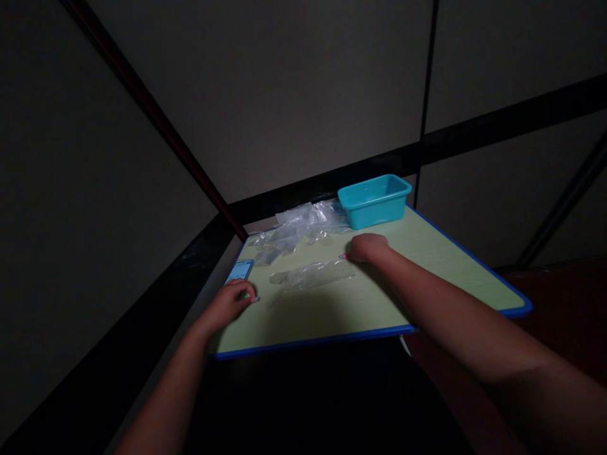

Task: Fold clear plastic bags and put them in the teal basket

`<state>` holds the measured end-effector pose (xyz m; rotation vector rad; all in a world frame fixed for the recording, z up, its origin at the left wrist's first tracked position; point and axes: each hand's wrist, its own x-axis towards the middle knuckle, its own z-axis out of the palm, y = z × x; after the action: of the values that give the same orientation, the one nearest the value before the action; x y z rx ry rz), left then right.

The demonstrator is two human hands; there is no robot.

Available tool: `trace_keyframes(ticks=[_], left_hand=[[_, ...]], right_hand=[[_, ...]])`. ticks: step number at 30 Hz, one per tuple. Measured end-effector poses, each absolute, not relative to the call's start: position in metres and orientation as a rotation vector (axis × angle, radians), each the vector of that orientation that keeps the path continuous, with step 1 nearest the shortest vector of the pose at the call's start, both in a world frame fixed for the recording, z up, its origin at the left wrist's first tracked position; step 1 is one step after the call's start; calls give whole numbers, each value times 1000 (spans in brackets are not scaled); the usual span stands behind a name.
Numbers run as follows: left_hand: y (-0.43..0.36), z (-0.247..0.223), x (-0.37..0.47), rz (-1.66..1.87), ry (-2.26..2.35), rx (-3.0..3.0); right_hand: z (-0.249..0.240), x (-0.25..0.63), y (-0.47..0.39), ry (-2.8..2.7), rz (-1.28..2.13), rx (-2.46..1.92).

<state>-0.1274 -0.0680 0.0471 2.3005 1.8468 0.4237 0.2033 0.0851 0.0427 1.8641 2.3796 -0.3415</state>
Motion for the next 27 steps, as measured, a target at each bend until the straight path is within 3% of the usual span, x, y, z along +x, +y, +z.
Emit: trace_keyframes(ticks=[5, 15, 22, 27], left_hand=[[-65, 52, -125, 342, 2045, 2276], [-71, 4, -60, 419, 2475, 2171], [-68, 5, -50, 525, 2385, 2249], [-67, 7, -43, 408, 2415, 2288]], right_hand=[[45, 203, 84, 2362, -339, 1847], [43, 204, 85, 2377, -344, 1842], [43, 202, 86, 2361, -342, 1838], [45, 202, 85, 2346, -347, 1843]])
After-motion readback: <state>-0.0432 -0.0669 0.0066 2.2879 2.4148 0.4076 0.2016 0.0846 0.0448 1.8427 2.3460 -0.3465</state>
